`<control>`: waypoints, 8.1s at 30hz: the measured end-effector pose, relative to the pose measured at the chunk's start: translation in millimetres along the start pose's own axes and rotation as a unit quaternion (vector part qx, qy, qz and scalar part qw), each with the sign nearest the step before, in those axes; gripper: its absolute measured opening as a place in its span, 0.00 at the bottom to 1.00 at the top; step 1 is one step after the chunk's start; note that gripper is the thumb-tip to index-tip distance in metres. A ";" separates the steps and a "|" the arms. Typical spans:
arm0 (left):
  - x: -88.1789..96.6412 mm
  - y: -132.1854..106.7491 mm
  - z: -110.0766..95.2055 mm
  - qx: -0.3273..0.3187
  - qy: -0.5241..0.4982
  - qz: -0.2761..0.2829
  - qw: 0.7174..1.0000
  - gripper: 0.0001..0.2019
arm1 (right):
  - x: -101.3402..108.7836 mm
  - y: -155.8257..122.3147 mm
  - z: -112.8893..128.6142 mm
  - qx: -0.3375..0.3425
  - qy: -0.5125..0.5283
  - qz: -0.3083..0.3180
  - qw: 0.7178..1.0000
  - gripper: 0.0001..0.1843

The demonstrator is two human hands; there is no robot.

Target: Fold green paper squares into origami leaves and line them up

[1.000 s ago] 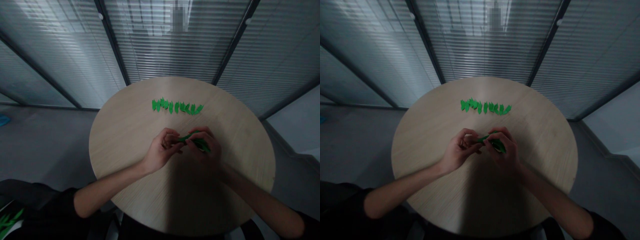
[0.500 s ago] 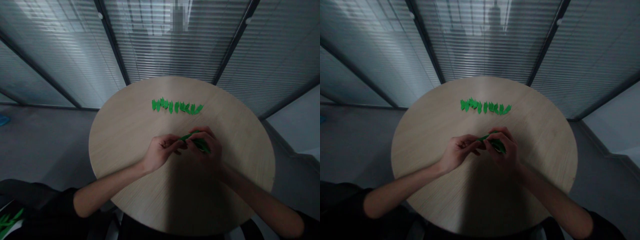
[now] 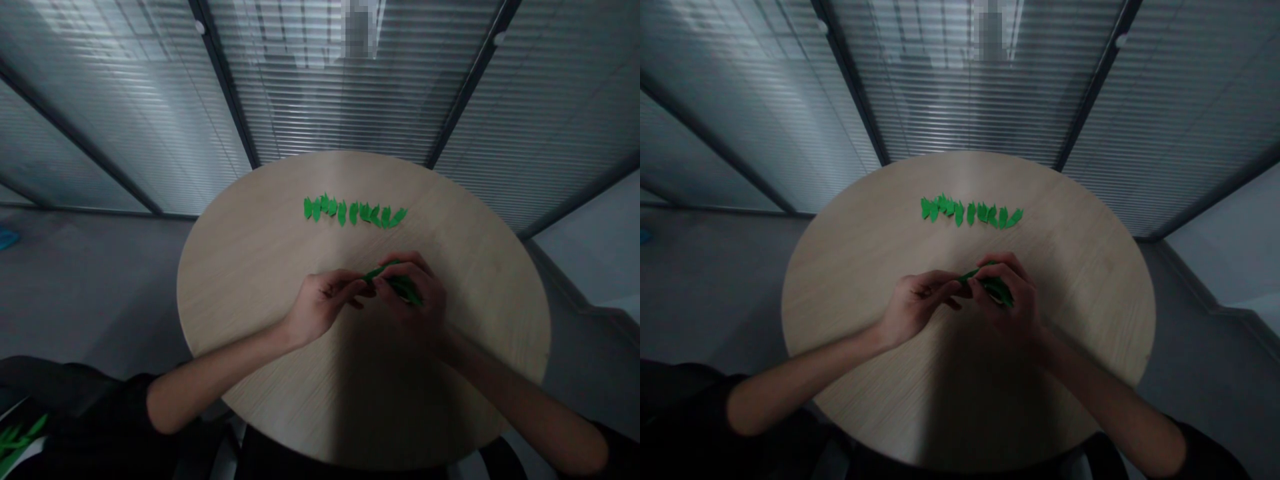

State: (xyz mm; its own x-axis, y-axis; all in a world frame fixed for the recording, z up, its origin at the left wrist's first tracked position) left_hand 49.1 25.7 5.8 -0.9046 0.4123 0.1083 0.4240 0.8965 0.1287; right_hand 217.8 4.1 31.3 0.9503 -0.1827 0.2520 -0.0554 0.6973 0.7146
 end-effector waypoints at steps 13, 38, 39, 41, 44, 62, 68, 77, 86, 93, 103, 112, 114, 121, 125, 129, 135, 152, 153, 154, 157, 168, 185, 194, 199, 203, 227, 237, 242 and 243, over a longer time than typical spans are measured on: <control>-0.9 -0.8 1.9 -0.015 0.021 0.010 1.000 0.14 | -0.1 1.3 -0.3 0.000 0.001 0.000 1.000 0.04; -1.4 0.7 3.2 0.006 0.013 -0.006 1.000 0.16 | -4.0 0.3 -2.1 -0.008 0.021 0.024 0.999 0.03; -1.8 0.8 3.3 0.006 0.011 -0.005 1.000 0.16 | -4.1 0.0 -2.1 -0.006 0.020 0.024 0.999 0.03; -2.2 0.7 3.3 0.007 0.009 -0.007 1.000 0.17 | -3.8 -0.5 -3.1 -0.009 0.019 0.023 0.999 0.03; -1.7 0.2 3.5 0.007 0.008 -0.013 1.000 0.18 | -3.0 -1.1 -6.6 -0.032 0.018 0.025 0.999 0.02; -2.1 -0.2 1.8 0.004 0.005 -0.011 1.000 0.16 | -3.2 -0.3 -8.6 -0.048 0.029 0.024 0.998 0.04; -2.2 -0.8 2.7 -0.002 0.012 -0.012 1.000 0.14 | -4.0 -0.4 -8.7 -0.046 0.031 0.027 0.998 0.03; -2.4 -0.9 3.9 0.003 -0.006 -0.022 1.000 0.11 | -5.2 -2.4 -10.0 -0.041 0.042 0.027 0.998 0.04; -3.1 -0.4 3.3 0.002 -0.005 -0.025 1.000 0.10 | -7.1 -2.2 -8.2 -0.041 0.047 0.037 0.997 0.04; -6.2 0.2 8.2 0.004 -0.015 -0.008 1.000 0.11 | -9.1 -3.0 -4.6 -0.034 0.043 0.039 0.998 0.04; -8.5 0.1 11.1 0.024 0.000 0.033 0.999 0.12 | -9.0 -2.3 -4.2 -0.012 0.029 0.058 0.998 0.05; -6.7 -0.8 7.2 -0.001 0.024 0.024 0.999 0.12 | -8.9 -3.2 -5.3 -0.045 0.028 0.054 0.997 0.05; -6.3 -1.1 7.2 -0.001 0.024 0.021 0.999 0.12 | -9.3 -4.3 -7.0 -0.061 0.034 0.053 0.996 0.05; -6.1 -0.9 5.8 0.014 0.027 0.017 0.999 0.15 | -10.3 -3.8 -5.3 -0.058 0.034 0.069 0.995 0.05; -5.8 -0.9 5.9 0.010 0.027 0.008 1.000 0.14 | -10.3 -4.0 -4.7 -0.053 0.042 0.081 0.994 0.06; -6.5 -1.2 7.6 0.007 0.025 0.009 1.000 0.13 | -10.1 -4.9 -6.3 -0.056 0.050 0.083 0.994 0.07; -6.5 -2.0 6.5 -0.003 0.032 0.010 0.999 0.12 | -11.4 -4.5 -6.7 -0.063 0.072 0.075 0.993 0.07; -6.5 -0.9 7.6 0.009 0.031 0.021 0.999 0.14 | -11.4 -7.6 -7.9 -0.071 0.073 0.071 0.992 0.07; -6.6 -0.8 7.9 0.008 0.027 0.021 0.999 0.14 | -11.4 -7.6 -7.9 -0.071 0.073 0.071 0.992 0.08; -6.6 -0.7 8.1 0.007 0.026 0.020 0.999 0.13 | -11.3 -7.5 -8.1 -0.073 0.073 0.071 0.992 0.08; -6.3 -0.8 8.3 -0.002 0.041 0.014 0.999 0.11 | -11.3 -7.1 -8.7 -0.077 0.077 0.072 0.991 0.08; -1.5 -3.3 5.9 -0.021 0.073 -0.016 0.997 0.12 | -10.0 -7.8 -13.1 -0.097 0.073 0.062 0.991 0.07; -2.9 0.0 3.6 -0.002 0.020 -0.002 1.000 0.12 | -10.8 -10.2 -14.1 -0.125 0.084 0.060 0.987 0.09; -3.1 0.1 5.3 0.010 0.034 0.002 0.999 0.12 | -12.2 -5.6 -8.0 -0.081 0.022 0.097 0.992 0.08; -3.6 1.4 8.4 0.033 0.038 0.016 0.999 0.13 | -12.6 -6.7 -8.0 -0.077 0.013 0.098 0.992 0.08; -2.2 2.0 11.1 0.042 0.044 0.006 0.998 0.12 | -13.3 -8.1 -9.2 -0.090 0.011 0.104 0.990 0.08; -2.8 1.3 12.6 0.018 0.041 0.009 0.999 0.14 | -11.4 -2.1 -4.8 -0.057 -0.008 0.103 0.993 0.08; 1.0 0.3 14.0 0.018 0.105 -0.002 0.994 0.10 | -13.9 -3.6 -2.2 -0.061 -0.023 0.118 0.991 0.10; 2.4 -0.7 15.4 0.015 0.136 0.000 0.991 0.11 | -14.2 -3.5 -1.4 -0.065 -0.022 0.123 0.990 0.11; 2.4 -0.8 15.5 0.014 0.140 0.000 0.990 0.11 | -14.3 -3.6 -1.3 -0.066 -0.022 0.122 0.990 0.11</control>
State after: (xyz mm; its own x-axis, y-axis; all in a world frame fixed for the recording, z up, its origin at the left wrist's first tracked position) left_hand 45.9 28.5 -9.3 -0.8554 0.3546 0.3776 0.4189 0.9023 0.1017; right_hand 204.9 5.1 24.2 0.8989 -0.0261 0.4373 -0.2387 0.8079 0.5388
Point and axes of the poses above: each hand's wrist, its own y-axis towards the middle knuckle, its own x-axis out of the back of the hand, z = x × y, the point moved 5 cm from there along y, towards the middle knuckle, and after that the axes turned 9 degrees about y, right-handed, at the moved point
